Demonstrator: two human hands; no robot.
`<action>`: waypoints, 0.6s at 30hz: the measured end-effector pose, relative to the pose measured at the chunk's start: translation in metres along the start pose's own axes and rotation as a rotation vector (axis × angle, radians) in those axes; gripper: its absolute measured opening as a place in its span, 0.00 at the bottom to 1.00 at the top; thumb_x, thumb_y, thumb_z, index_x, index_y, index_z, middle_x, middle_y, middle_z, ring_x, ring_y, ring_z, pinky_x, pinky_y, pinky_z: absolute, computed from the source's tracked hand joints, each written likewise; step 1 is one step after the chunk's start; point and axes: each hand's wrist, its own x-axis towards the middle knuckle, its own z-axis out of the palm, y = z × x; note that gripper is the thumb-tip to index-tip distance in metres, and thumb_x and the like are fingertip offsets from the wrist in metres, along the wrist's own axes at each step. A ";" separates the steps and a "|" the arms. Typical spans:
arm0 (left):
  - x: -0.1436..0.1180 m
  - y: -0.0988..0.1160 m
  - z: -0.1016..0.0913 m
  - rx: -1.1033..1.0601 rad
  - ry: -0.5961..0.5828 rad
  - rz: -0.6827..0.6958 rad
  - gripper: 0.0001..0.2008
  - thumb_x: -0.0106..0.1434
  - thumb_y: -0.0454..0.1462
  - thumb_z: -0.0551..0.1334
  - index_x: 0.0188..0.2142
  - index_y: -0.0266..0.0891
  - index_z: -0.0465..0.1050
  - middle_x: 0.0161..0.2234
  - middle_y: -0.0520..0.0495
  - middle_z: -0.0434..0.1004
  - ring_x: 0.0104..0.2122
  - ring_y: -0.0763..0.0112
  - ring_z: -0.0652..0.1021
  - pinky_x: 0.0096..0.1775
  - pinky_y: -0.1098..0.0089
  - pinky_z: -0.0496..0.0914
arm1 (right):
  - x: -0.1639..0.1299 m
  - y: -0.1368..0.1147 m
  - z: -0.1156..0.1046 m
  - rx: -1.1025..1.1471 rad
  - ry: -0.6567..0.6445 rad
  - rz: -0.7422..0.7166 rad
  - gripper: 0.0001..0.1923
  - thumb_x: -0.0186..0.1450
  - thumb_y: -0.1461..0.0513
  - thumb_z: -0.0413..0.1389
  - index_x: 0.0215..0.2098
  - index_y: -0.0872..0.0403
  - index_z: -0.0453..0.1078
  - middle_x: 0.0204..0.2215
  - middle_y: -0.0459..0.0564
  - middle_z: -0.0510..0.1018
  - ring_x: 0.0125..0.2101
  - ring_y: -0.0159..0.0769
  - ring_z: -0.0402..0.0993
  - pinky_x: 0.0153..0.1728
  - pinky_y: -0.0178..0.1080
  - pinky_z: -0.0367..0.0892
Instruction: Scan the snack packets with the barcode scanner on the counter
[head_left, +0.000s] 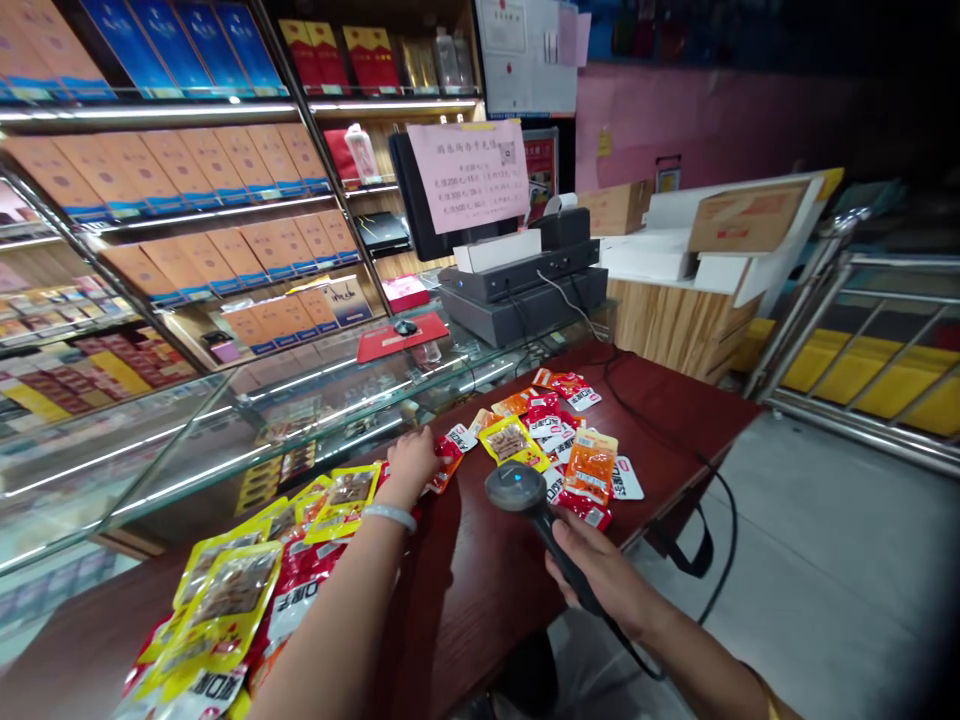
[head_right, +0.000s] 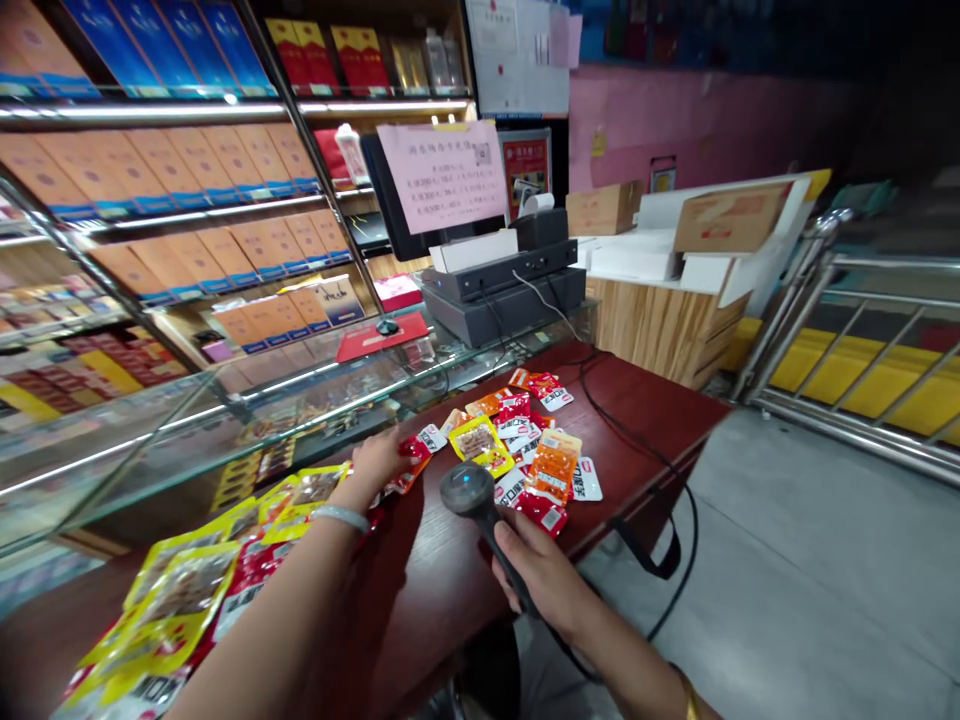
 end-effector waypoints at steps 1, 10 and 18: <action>0.003 -0.001 -0.001 -0.038 -0.010 -0.007 0.25 0.50 0.41 0.73 0.49 0.42 0.79 0.53 0.32 0.80 0.57 0.43 0.75 0.54 0.52 0.67 | -0.001 -0.001 -0.001 0.003 0.000 -0.004 0.42 0.58 0.33 0.60 0.56 0.52 0.65 0.18 0.36 0.69 0.14 0.25 0.57 0.17 0.30 0.55; -0.019 -0.002 -0.005 -0.468 0.059 -0.062 0.22 0.66 0.50 0.55 0.37 0.38 0.82 0.31 0.44 0.84 0.31 0.63 0.80 0.33 0.69 0.68 | -0.002 0.002 -0.004 0.042 -0.027 -0.028 0.40 0.61 0.35 0.60 0.58 0.52 0.64 0.19 0.37 0.69 0.15 0.26 0.59 0.17 0.29 0.54; -0.040 0.052 0.018 -0.920 0.299 -0.051 0.23 0.61 0.54 0.58 0.36 0.38 0.81 0.32 0.44 0.84 0.31 0.64 0.79 0.34 0.69 0.69 | 0.006 -0.013 0.012 0.014 -0.068 -0.098 0.41 0.59 0.34 0.60 0.56 0.53 0.66 0.19 0.37 0.67 0.15 0.25 0.57 0.17 0.29 0.55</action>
